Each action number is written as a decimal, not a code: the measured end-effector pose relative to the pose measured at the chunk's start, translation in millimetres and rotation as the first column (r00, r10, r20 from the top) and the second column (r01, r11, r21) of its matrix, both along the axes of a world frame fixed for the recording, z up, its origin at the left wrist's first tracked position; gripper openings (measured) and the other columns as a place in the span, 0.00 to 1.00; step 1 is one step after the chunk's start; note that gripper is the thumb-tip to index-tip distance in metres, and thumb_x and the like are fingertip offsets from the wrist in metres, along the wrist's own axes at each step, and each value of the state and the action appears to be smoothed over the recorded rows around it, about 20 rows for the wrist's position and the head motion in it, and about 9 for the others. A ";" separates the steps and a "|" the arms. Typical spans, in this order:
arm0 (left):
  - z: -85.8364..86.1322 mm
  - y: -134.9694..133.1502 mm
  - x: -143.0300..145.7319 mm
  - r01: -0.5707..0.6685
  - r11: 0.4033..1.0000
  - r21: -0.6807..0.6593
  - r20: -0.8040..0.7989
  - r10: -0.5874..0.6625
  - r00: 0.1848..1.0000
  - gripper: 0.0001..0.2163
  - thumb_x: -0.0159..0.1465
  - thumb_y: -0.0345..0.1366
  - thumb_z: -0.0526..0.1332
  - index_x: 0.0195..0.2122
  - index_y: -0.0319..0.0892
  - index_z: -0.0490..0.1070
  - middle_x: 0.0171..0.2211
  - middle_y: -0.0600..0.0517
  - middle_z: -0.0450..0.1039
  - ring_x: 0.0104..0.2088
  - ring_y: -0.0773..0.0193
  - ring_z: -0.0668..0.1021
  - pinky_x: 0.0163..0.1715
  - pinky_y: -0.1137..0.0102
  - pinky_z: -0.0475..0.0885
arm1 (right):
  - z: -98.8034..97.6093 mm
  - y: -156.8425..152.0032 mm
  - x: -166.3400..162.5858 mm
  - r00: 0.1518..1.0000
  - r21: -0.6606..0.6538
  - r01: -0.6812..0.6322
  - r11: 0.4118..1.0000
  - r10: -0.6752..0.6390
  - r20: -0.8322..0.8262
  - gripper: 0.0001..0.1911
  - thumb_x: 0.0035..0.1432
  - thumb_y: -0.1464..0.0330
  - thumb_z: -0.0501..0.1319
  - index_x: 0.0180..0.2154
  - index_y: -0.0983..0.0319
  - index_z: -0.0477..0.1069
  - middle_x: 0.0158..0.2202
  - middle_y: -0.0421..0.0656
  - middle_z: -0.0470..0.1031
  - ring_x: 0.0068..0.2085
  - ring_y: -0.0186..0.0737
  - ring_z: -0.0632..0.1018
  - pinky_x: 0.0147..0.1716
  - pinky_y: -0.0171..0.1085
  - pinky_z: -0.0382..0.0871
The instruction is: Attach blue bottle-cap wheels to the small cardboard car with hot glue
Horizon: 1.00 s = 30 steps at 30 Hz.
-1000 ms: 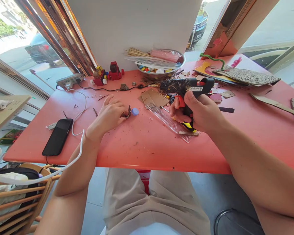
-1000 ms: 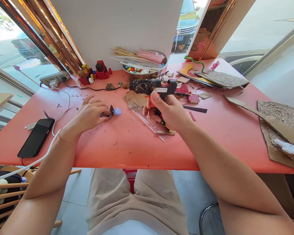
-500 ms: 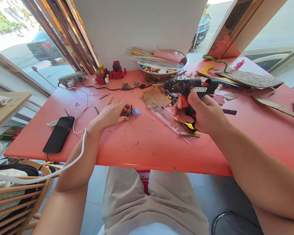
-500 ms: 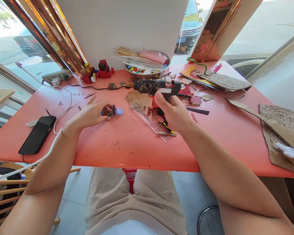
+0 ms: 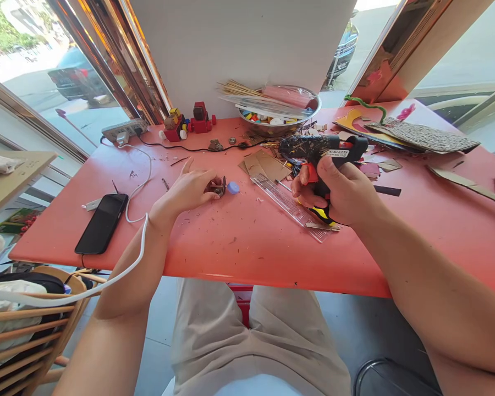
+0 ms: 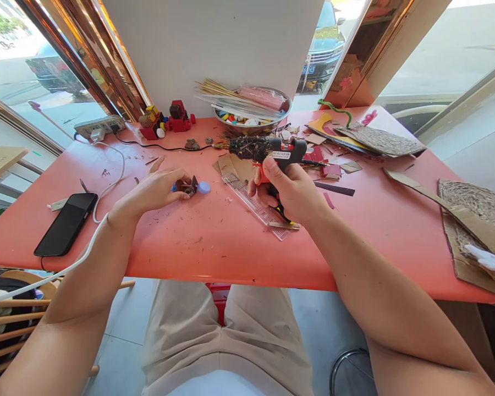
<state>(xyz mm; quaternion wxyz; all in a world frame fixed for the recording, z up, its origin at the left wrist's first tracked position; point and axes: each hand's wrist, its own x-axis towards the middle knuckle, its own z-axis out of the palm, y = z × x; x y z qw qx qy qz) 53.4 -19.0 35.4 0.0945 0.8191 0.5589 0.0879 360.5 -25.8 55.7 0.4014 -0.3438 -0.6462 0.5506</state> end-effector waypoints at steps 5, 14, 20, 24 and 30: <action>-1.4 2.8 0.1 0.001 0.999 0.038 -0.006 -0.001 1.000 0.10 0.63 0.33 0.63 0.44 0.51 0.80 0.42 0.53 0.87 0.50 0.49 0.86 0.76 0.38 0.56 | 3.6 -2.3 -2.6 1.000 -0.002 0.007 1.000 -0.007 -0.006 0.39 0.45 0.26 0.69 0.27 0.54 0.68 0.11 0.34 0.55 0.32 0.51 0.79 0.35 0.44 0.68; -0.3 2.0 0.2 0.002 0.999 0.036 0.003 -0.002 1.000 0.12 0.63 0.34 0.65 0.47 0.52 0.82 0.46 0.51 0.87 0.54 0.48 0.85 0.75 0.39 0.60 | 3.4 -1.7 -1.9 1.000 0.004 0.007 1.000 -0.007 -0.011 0.39 0.46 0.26 0.69 0.27 0.55 0.68 0.12 0.35 0.58 0.27 0.45 0.74 0.29 0.40 0.61; -0.6 2.4 -4.7 -0.025 0.999 0.029 0.002 0.025 1.000 0.16 0.63 0.36 0.67 0.51 0.51 0.84 0.50 0.47 0.87 0.61 0.43 0.82 0.72 0.41 0.67 | 2.5 -0.2 0.9 0.999 0.023 0.054 0.998 -0.054 0.002 0.40 0.45 0.26 0.69 0.27 0.55 0.65 0.19 0.37 0.68 0.19 0.34 0.65 0.25 0.40 0.60; -3.6 2.7 -6.1 -0.025 0.999 0.028 0.006 0.025 1.000 0.16 0.63 0.36 0.66 0.52 0.53 0.83 0.50 0.49 0.87 0.59 0.45 0.83 0.72 0.42 0.68 | -5.6 10.8 17.1 0.889 0.328 0.320 0.889 -0.401 0.220 0.35 0.57 0.29 0.64 0.30 0.55 0.69 0.26 0.43 0.73 0.24 0.39 0.68 0.29 0.42 0.63; -3.8 1.6 -4.6 -0.040 0.999 0.034 0.017 0.039 0.999 0.17 0.63 0.37 0.66 0.52 0.54 0.83 0.47 0.51 0.88 0.56 0.46 0.85 0.74 0.39 0.63 | -38.2 30.4 30.5 0.543 0.592 0.215 0.777 -0.599 0.589 0.20 0.65 0.52 0.66 0.52 0.56 0.73 0.48 0.55 0.80 0.49 0.65 0.80 0.47 0.53 0.73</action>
